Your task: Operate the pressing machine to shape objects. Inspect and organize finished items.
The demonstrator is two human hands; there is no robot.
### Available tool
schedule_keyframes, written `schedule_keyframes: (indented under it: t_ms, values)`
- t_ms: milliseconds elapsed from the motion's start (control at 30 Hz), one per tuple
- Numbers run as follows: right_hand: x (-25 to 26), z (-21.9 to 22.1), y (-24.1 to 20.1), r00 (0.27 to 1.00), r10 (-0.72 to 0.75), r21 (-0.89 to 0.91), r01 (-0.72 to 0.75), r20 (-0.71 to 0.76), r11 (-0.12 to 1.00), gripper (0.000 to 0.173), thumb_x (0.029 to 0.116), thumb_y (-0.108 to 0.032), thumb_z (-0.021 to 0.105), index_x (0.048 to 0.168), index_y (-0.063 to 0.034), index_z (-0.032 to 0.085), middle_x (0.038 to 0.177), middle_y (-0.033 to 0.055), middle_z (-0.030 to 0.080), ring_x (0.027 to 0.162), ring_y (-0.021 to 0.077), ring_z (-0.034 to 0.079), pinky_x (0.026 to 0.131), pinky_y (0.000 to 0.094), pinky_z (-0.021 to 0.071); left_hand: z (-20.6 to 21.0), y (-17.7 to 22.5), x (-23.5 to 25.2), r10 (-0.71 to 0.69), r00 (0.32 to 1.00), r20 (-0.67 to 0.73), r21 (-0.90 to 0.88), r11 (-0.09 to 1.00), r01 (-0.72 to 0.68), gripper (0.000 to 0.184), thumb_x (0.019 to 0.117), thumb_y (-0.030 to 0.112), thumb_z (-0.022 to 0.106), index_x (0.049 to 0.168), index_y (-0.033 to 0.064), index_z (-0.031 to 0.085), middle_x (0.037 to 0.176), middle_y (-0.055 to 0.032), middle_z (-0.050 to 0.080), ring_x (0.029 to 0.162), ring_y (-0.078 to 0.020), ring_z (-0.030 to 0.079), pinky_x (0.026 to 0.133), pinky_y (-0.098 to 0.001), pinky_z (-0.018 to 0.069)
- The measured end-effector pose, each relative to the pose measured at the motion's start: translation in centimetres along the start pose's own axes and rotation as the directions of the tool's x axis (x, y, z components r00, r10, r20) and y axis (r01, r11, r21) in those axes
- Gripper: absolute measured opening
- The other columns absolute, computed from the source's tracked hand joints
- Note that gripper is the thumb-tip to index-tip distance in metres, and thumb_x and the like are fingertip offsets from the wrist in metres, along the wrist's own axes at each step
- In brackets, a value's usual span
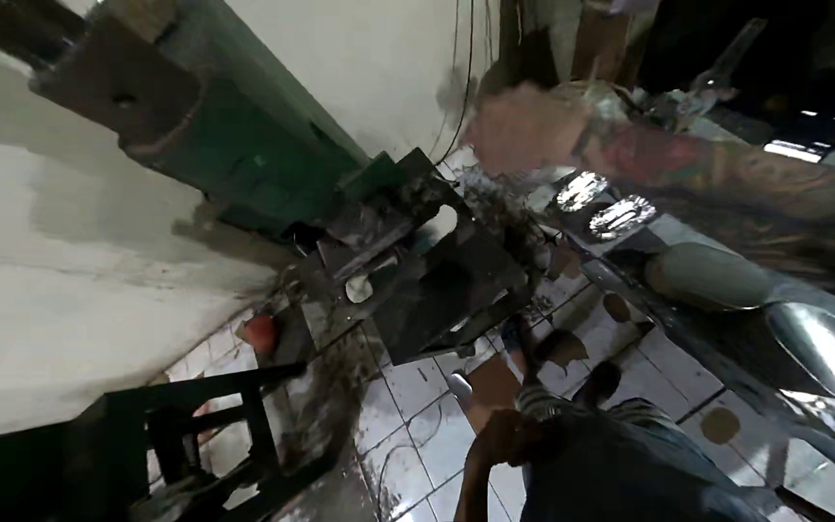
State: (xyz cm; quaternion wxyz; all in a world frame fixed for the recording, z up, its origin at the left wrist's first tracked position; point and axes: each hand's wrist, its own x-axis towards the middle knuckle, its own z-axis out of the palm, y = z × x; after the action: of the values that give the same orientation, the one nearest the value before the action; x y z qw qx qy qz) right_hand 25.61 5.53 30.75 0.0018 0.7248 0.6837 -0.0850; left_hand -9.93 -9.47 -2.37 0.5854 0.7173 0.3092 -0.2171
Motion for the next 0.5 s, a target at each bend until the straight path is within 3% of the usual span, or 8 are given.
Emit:
schedule_keyframes:
  t_ms: [33,100,167,233,300,367,433,500]
  values:
    - [-0.4,-0.7,1.6,0.995,0.090,-0.019,-0.091,-0.044,0.996,0.033,0.1042,-0.024,0.052,0.121,0.0022,0.064,0.117,0.0299,0.064,0.113,0.0511,0.061,0.087,0.0693,0.0462,-0.6,1.3,0.0,0.023,0.990,-0.141,0.091,0.996,-0.011,0.033,0.0949,0.024,0.071,0.119,0.0011,0.073,0.113,-0.0180,0.073,0.105,-0.0273,0.070,0.099,-0.0476,0.0541]
    - [-1.5,-0.7,3.3,0.964,0.264,0.019,-0.264,-0.033,0.964,0.047,0.1057,-0.036,0.047,0.112,0.0073,0.064,0.117,0.0326,0.063,0.117,0.0517,0.059,0.090,0.0708,0.0440,-4.2,6.6,0.9,0.084,0.926,-0.369,0.231,0.973,0.004,0.044,0.0991,0.023,0.065,0.134,-0.0034,0.061,0.129,-0.0232,0.066,0.121,-0.0320,0.064,0.108,-0.0482,0.0486]
    - [-2.2,0.5,3.7,0.943,0.320,0.092,-0.312,-0.091,0.945,0.056,0.1045,-0.046,0.045,0.107,0.0066,0.066,0.115,0.0317,0.065,0.117,0.0509,0.060,0.090,0.0707,0.0432,-10.5,14.2,2.0,0.067,0.877,-0.477,0.266,0.961,0.071,0.060,0.1019,0.015,0.060,0.154,-0.0047,0.037,0.156,-0.0280,0.040,0.138,-0.0364,0.050,0.117,-0.0470,0.0400]
    - [-2.3,1.0,3.8,0.934,0.329,0.139,-0.311,-0.137,0.940,0.057,0.1048,-0.048,0.043,0.108,0.0039,0.068,0.117,0.0293,0.065,0.120,0.0484,0.059,0.094,0.0689,0.0421,-17.3,19.5,4.8,0.021,0.845,-0.534,0.424,0.871,0.247,0.079,0.0931,0.019,0.072,0.158,0.0031,0.029,0.151,-0.0294,0.046,0.125,-0.0422,0.060,0.103,-0.0567,0.0510]
    - [-2.5,0.9,3.9,0.930,0.334,0.171,-0.307,-0.156,0.936,0.056,0.1047,-0.047,0.043,0.106,0.0037,0.068,0.117,0.0287,0.065,0.120,0.0474,0.059,0.094,0.0683,0.0422,-22.6,19.3,8.9,0.048,0.851,-0.523,0.498,0.827,0.259,0.063,0.0897,0.022,0.079,0.146,0.0077,0.052,0.146,-0.0268,0.052,0.124,-0.0434,0.060,0.102,-0.0608,0.0496]
    - [-2.9,1.5,3.7,0.929,0.335,0.185,-0.305,-0.160,0.934,0.056,0.1048,-0.047,0.044,0.106,0.0031,0.069,0.116,0.0277,0.066,0.118,0.0465,0.061,0.092,0.0674,0.0440,-23.9,17.9,10.3,0.018,0.862,-0.507,0.520,0.804,0.288,0.048,0.0874,0.022,0.080,0.131,0.0095,0.065,0.130,-0.0194,0.065,0.116,-0.0378,0.065,0.097,-0.0602,0.0527]
    - [-2.7,1.1,3.8,0.919,0.350,0.216,-0.310,-0.180,0.926,0.054,0.1040,-0.047,0.046,0.110,0.0016,0.070,0.119,0.0268,0.067,0.120,0.0460,0.061,0.094,0.0676,0.0448,-22.9,18.7,8.8,0.067,0.853,-0.518,0.538,0.801,0.264,0.051,0.0931,0.025,0.076,0.138,0.0081,0.060,0.136,-0.0221,0.062,0.122,-0.0402,0.061,0.101,-0.0617,0.0490]
    - [-3.1,1.4,3.6,0.917,0.361,0.253,-0.313,-0.170,0.915,0.053,0.1040,-0.045,0.046,0.118,0.0009,0.068,0.125,0.0262,0.065,0.125,0.0451,0.058,0.098,0.0663,0.0432,-19.5,20.0,6.3,0.068,0.821,-0.567,0.538,0.785,0.306,0.066,0.0944,0.025,0.073,0.151,0.0056,0.045,0.142,-0.0262,0.056,0.127,-0.0414,0.059,0.105,-0.0596,0.0480]
